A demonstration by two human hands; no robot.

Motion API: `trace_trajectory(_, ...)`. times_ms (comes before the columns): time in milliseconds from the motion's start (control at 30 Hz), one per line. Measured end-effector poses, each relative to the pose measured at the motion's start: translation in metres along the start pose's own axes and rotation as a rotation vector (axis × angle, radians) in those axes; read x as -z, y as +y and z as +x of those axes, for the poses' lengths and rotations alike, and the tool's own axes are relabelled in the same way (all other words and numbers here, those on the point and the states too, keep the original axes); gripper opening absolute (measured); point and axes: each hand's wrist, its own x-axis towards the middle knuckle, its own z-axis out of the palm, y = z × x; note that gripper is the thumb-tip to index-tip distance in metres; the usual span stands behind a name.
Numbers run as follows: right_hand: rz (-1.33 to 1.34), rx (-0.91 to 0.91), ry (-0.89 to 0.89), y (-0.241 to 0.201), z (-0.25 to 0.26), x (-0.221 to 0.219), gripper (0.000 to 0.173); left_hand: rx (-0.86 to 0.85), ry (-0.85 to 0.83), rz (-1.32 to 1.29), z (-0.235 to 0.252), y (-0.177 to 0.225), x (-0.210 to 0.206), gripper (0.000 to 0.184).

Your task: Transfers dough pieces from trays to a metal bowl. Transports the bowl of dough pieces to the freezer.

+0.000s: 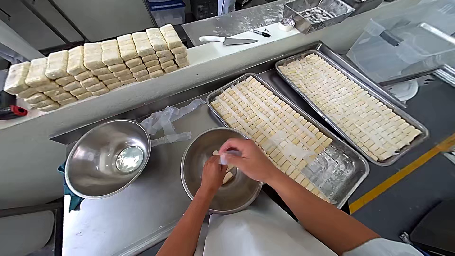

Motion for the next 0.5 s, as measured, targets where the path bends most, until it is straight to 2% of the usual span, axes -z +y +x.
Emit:
trace_trajectory(67,0.179,0.016,0.184,0.0,-0.011,0.011,0.014,0.042,-0.102,0.051,0.011,-0.02,0.004,0.042)
trace_trajectory(133,0.308,0.056,0.37,-0.005,-0.022,0.023,0.012,0.078,-0.133,-0.005,0.01,-0.038,0.009,0.063)
trace_trajectory(167,0.326,0.108,0.452,-0.009,-0.024,0.027,0.011,0.091,-0.111,-0.128,0.006,-0.041,0.015,0.067)
trace_trajectory(233,0.197,0.247,0.521,-0.015,-0.025,0.023,0.007,0.133,-0.081,-0.574,-0.011,-0.034,0.036,0.062)
trace_trajectory(300,-0.056,0.315,0.364,-0.006,-0.026,-0.007,0.006,0.15,-0.141,-0.994,-0.026,-0.011,0.056,0.07)
trace_trajectory(333,-0.18,0.291,0.192,0.003,-0.03,-0.026,0.007,0.154,-0.159,-1.083,-0.029,0.001,0.061,0.07)
trace_trajectory(367,-0.282,0.261,-0.022,0.011,-0.035,-0.042,0.01,0.159,-0.15,-1.104,-0.028,0.009,0.064,0.056)
trace_trajectory(433,-0.328,0.233,-0.321,0.017,-0.044,-0.059,0.024,0.17,0.027,-0.962,-0.016,0.019,0.072,0.028)
trace_trajectory(500,-0.247,0.148,-0.266,0.024,-0.062,-0.046,0.028,0.188,0.243,-0.85,0.011,0.007,0.092,0.023)
